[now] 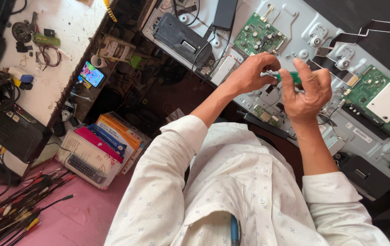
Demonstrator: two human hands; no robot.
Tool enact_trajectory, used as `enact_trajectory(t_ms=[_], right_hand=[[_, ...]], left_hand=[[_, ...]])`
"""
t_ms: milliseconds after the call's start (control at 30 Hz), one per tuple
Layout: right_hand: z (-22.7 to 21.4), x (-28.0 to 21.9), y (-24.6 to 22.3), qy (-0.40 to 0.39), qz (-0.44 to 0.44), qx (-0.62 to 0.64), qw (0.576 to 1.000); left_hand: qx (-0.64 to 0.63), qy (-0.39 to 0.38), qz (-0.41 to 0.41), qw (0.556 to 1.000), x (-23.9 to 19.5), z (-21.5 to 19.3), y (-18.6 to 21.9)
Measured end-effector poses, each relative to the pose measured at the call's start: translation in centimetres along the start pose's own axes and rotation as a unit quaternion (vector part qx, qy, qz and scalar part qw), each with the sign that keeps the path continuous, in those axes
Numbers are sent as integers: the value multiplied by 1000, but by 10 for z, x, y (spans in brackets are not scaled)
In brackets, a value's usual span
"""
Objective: The person uses a green screwdriver to loosen and remove screws from a black plastic cover on the back of a disassembled television. After removing the screws, the person detaches the cover and sets it aside.
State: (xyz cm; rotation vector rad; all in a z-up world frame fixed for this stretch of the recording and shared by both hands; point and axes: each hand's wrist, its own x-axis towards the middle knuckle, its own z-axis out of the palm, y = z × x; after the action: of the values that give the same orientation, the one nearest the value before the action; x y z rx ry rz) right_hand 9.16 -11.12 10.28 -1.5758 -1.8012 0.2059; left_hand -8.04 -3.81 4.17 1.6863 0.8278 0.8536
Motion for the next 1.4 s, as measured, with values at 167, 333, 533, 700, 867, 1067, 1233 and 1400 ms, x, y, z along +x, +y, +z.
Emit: enact_trajectory(t_ms=[167,333,533,700,867,1067,1233,1400], right_hand=[[-9,9,-19,-36,-74,162,983],[4,4,-10,-79,35,326,941],[38,-16,21,-2,118,223,968],[44,-13,14,13,104,117,988],[30,5,-7,16,7,215,976],[-2,18,-8,1,-67,108,992],[-14,29,-16,-67,106,-22,992],[-20,27,-29,5,-102,121,987]], left_hand=[[11,32,-27,999,5,11,-8],[16,-16,-1,1000,10,9,-33],[30,-56,66,996,13,7,-37],[46,27,23,998,9,11,-30],[19,3,-18,1000,10,13,-35],[19,-60,55,996,11,9,-37],[16,-3,59,998,7,14,-20],[21,32,-1,999,6,18,-15]])
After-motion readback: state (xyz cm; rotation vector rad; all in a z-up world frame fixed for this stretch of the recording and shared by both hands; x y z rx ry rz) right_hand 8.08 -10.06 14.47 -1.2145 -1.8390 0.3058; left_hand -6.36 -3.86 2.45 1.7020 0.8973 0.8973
